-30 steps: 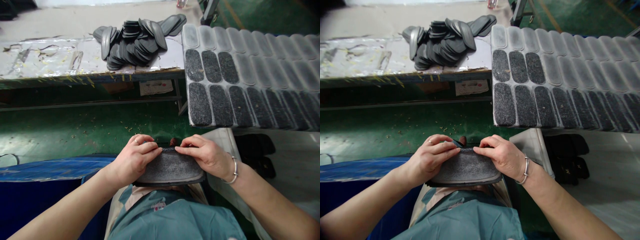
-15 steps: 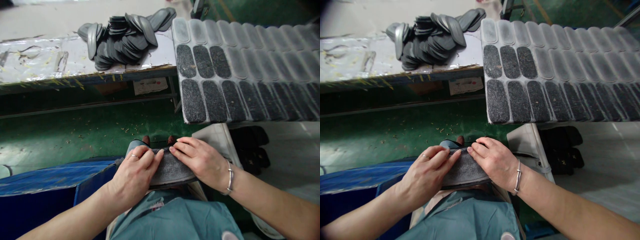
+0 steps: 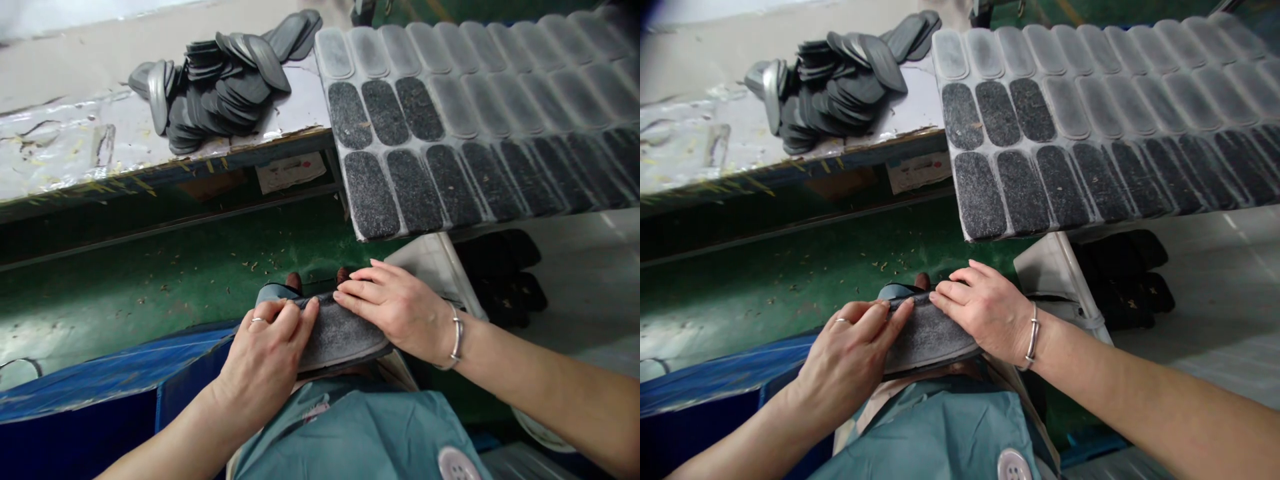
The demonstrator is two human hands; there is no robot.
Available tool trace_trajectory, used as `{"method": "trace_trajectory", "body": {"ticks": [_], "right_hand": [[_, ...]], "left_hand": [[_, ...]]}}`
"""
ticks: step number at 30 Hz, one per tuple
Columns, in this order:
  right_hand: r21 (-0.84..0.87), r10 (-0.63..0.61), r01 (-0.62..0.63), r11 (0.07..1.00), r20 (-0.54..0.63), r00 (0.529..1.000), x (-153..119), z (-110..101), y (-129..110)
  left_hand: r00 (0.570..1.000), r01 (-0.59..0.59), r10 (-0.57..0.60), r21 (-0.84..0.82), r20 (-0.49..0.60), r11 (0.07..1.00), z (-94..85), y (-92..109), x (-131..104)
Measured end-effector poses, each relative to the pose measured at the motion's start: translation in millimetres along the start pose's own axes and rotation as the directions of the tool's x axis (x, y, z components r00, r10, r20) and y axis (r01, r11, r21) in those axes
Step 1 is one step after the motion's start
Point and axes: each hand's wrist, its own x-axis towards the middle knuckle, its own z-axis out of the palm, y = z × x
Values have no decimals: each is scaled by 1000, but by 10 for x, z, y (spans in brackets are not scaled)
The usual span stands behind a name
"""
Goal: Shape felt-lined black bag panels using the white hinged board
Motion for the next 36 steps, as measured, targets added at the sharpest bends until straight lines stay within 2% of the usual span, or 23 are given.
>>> {"method": "trace_trajectory", "body": {"ticks": [4, 6, 11, 16, 21, 26, 29, 32, 36], "right_hand": [[-5, 25, -25, 1000, -14, 1000, 17, 18, -60], [14, 40, -40, 999, -23, 999, 10, 27, -43], [161, 31, -19, 987, -69, 997, -80, 41, 96], [51, 58, -50, 997, -180, 982, -171, 23, 92], [-46, 95, -102, 994, -135, 986, -137, 3, -42], [-86, 80, -93, 992, -138, 987, -107, 30, -116], [-17, 99, -102, 995, -130, 987, -126, 24, -83], [65, 169, -161, 985, -139, 976, -178, 11, -41], [6, 219, -220, 975, -139, 966, -216, 10, -61]], "left_hand": [[992, 46, -47, 9, 118, 999, -63, 33, 28], [988, 81, -84, 28, 133, 996, -81, 51, 38], [987, 111, -116, 46, 108, 993, -46, 78, 28], [987, 115, -122, 67, 101, 991, -21, 90, 41], [986, 125, -131, 65, 105, 990, -19, 107, 38], [983, 154, -158, 56, 97, 987, -34, 121, 37], [982, 161, -165, 50, 90, 986, -50, 132, 48], [985, 158, -160, 33, 71, 987, -50, 162, 59], [989, 148, -146, -42, 28, 988, -42, 124, 26]]}}
